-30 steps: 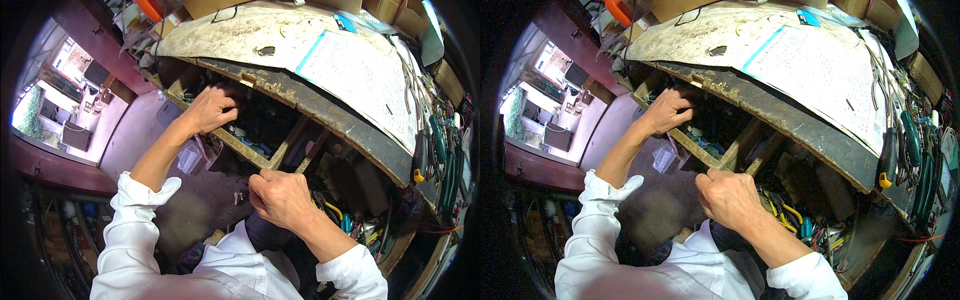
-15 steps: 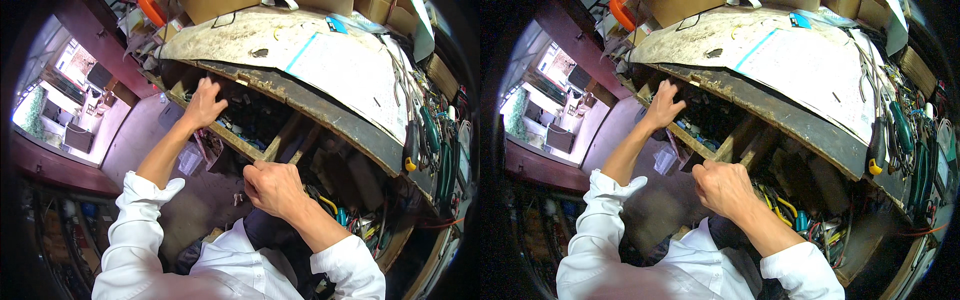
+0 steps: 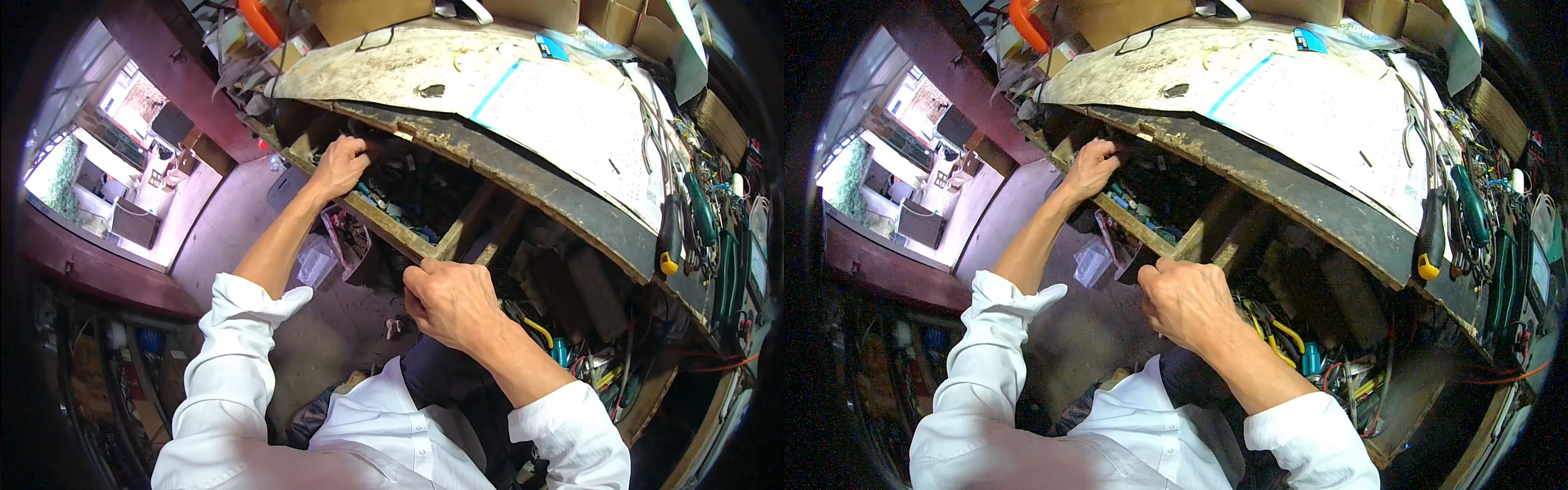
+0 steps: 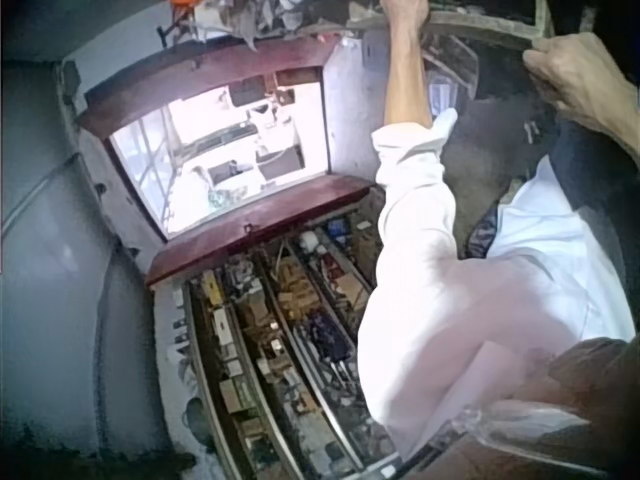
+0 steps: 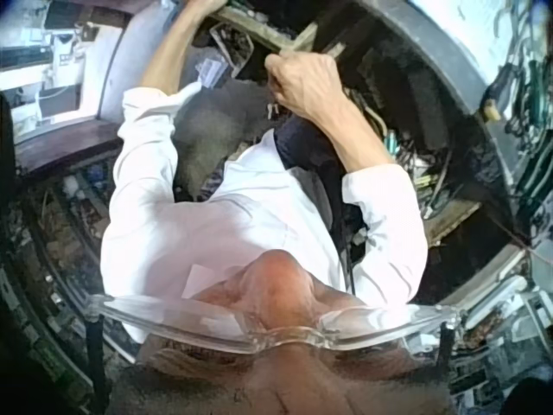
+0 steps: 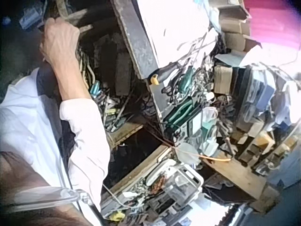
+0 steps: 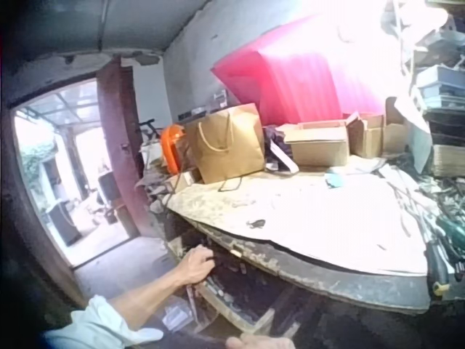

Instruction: The person handles small electronic components and wires at a cluttered workbench. They strip wire insulation, twist copper strands, and use pliers to cut and manipulate components. The person also opens a drawer to retrieve additional parts and continues assembling or repairing the device.

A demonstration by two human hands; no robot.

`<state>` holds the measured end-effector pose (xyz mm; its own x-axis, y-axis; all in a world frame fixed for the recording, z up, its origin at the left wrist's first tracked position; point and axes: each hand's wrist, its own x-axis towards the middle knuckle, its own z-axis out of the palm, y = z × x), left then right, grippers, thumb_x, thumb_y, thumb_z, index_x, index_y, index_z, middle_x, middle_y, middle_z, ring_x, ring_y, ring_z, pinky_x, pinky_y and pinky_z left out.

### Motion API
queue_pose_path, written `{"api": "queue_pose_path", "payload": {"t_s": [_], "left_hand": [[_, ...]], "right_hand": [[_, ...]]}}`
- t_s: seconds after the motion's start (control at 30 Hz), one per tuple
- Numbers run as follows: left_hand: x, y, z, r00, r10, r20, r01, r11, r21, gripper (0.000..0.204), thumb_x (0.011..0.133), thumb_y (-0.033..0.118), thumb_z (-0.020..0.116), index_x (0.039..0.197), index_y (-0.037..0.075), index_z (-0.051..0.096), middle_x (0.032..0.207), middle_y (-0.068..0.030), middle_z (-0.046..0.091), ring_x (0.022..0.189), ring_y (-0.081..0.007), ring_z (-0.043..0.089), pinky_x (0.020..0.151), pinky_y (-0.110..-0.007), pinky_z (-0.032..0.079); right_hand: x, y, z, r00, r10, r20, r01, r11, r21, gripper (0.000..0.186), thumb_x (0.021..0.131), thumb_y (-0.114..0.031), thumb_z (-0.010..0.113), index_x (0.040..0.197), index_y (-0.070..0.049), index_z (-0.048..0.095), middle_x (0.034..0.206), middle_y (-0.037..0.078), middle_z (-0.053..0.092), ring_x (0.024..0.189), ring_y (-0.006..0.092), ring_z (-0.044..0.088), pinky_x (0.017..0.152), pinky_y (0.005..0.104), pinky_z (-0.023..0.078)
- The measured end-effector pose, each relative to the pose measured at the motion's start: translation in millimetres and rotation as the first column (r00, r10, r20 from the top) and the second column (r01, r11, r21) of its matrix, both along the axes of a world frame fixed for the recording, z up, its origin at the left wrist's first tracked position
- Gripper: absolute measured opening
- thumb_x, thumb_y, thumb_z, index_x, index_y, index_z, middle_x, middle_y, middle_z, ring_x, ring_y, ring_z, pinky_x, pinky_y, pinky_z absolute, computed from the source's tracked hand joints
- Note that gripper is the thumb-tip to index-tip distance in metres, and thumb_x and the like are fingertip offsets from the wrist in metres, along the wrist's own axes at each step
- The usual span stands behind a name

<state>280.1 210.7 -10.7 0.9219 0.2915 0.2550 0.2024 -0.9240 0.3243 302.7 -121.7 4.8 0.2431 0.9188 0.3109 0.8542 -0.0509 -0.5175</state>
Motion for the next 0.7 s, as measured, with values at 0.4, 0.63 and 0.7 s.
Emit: {"api": "queue_pose_path", "payload": {"t_s": [0.4,0.63,0.7], "left_hand": [[7.0,-5.5,-8.4,0.985,0.175,0.0,-0.175,0.984,0.032,0.021,0.082,0.011,0.054,0.088,-0.009,0.051,0.099,-0.0297,0.054,0.096,-0.0448,0.051,0.087,-0.052,0.042],[10.9,-6.0,-7.6,0.923,0.383,-0.043,-0.38,0.923,0.068,0.03,0.083,0.01,0.054,0.104,-0.012,0.06,0.12,-0.0325,0.055,0.118,-0.0487,0.05,0.101,-0.055,0.044],[7.1,-6.5,-13.9,0.928,0.333,0.166,-0.35,0.933,0.088,0.027,0.083,0.009,0.056,0.102,-0.01,0.06,0.119,-0.0319,0.055,0.116,-0.049,0.05,0.1,-0.056,0.044]], "right_hand": [[1.6,-0.9,4.2,1.0,0.009,-0.024,-0.01,0.999,-0.044,0.015,0.078,-0.015,0.072,0.08,-0.004,0.062,0.078,0.014,0.066,0.072,0.0346,0.07,0.06,0.0466,0.054],[1.3,-0.3,3.4,1.0,0.012,-0.021,-0.013,0.999,-0.035,0.015,0.077,-0.014,0.072,0.08,-0.004,0.061,0.077,0.014,0.065,0.07,0.0339,0.07,0.059,0.0456,0.054],[1.4,0.0,2.9,1.0,0.015,-0.024,-0.015,1.0,-0.026,0.015,0.077,-0.014,0.073,0.079,-0.004,0.061,0.077,0.014,0.065,0.07,0.0338,0.07,0.058,0.0455,0.054]]}}
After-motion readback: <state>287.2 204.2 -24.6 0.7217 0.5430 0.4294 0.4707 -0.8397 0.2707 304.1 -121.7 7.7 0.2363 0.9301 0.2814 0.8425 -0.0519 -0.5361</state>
